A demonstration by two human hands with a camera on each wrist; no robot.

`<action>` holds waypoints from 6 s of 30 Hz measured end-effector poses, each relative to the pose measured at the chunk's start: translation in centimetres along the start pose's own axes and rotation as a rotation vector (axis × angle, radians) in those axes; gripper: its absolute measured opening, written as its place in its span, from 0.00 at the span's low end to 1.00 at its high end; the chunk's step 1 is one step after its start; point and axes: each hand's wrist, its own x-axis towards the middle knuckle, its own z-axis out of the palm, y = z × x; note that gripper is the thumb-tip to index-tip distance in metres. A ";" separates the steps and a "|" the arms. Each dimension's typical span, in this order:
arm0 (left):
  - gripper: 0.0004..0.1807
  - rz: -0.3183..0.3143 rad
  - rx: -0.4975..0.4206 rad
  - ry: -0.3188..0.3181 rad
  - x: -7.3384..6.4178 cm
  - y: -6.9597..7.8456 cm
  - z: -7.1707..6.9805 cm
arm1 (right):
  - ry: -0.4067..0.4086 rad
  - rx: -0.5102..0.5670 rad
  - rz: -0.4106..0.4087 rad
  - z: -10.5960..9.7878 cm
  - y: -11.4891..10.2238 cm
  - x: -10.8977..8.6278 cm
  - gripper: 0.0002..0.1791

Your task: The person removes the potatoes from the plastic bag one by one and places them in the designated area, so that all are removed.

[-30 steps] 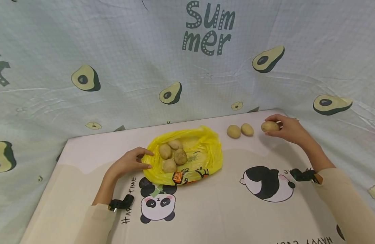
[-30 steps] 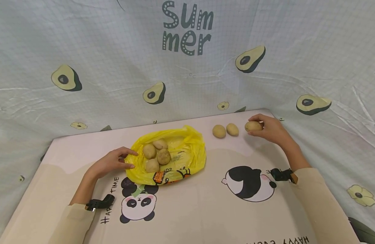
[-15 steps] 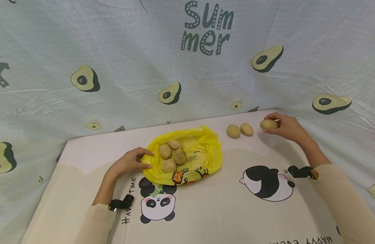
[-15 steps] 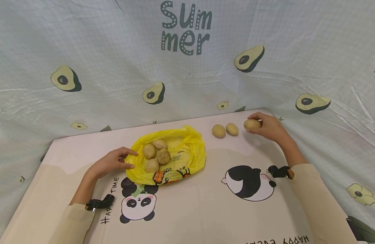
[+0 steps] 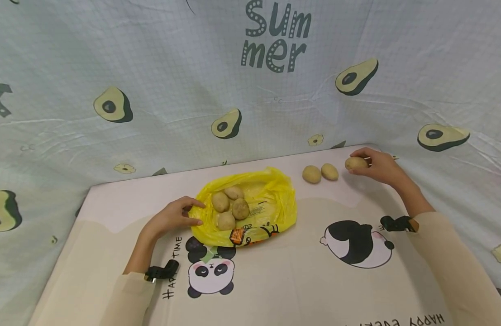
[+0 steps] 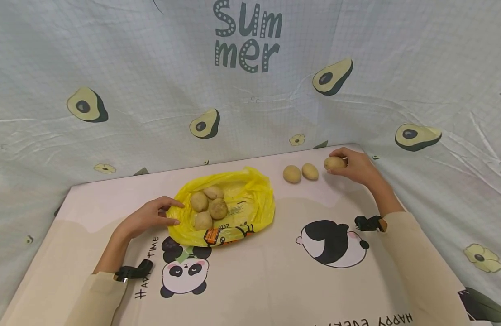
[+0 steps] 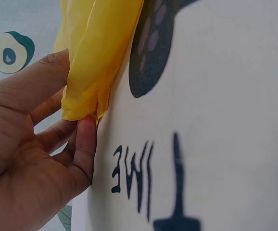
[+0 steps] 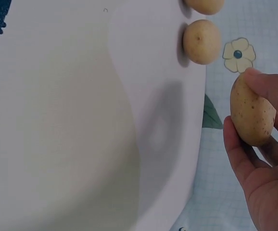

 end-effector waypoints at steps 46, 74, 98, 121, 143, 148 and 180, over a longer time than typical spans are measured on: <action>0.25 0.025 -0.013 0.014 0.0 -0.3 0.2 | -0.007 0.040 0.125 3.2 1.9 2.9 0.37; 0.25 0.040 -0.009 0.019 -0.1 -0.3 0.1 | -0.110 0.021 0.099 2.8 1.3 1.9 0.36; 0.25 0.037 0.002 0.019 -0.1 0.0 0.2 | 0.070 -0.076 -0.133 4.0 -4.2 0.5 0.23; 0.25 0.032 0.007 0.020 -0.1 -0.2 0.3 | -0.079 -0.022 -0.471 7.9 -13.9 -1.3 0.19; 0.25 0.025 0.001 0.019 -0.1 -0.1 0.3 | -0.223 -0.037 -0.628 10.1 -18.0 -0.5 0.19; 0.25 0.023 0.007 0.015 -0.1 0.1 0.2 | -0.282 -0.021 -0.636 10.7 -18.9 0.0 0.18; 0.25 0.028 -0.003 0.012 0.0 -0.2 0.2 | -0.596 -0.132 -0.711 15.0 -22.7 5.0 0.22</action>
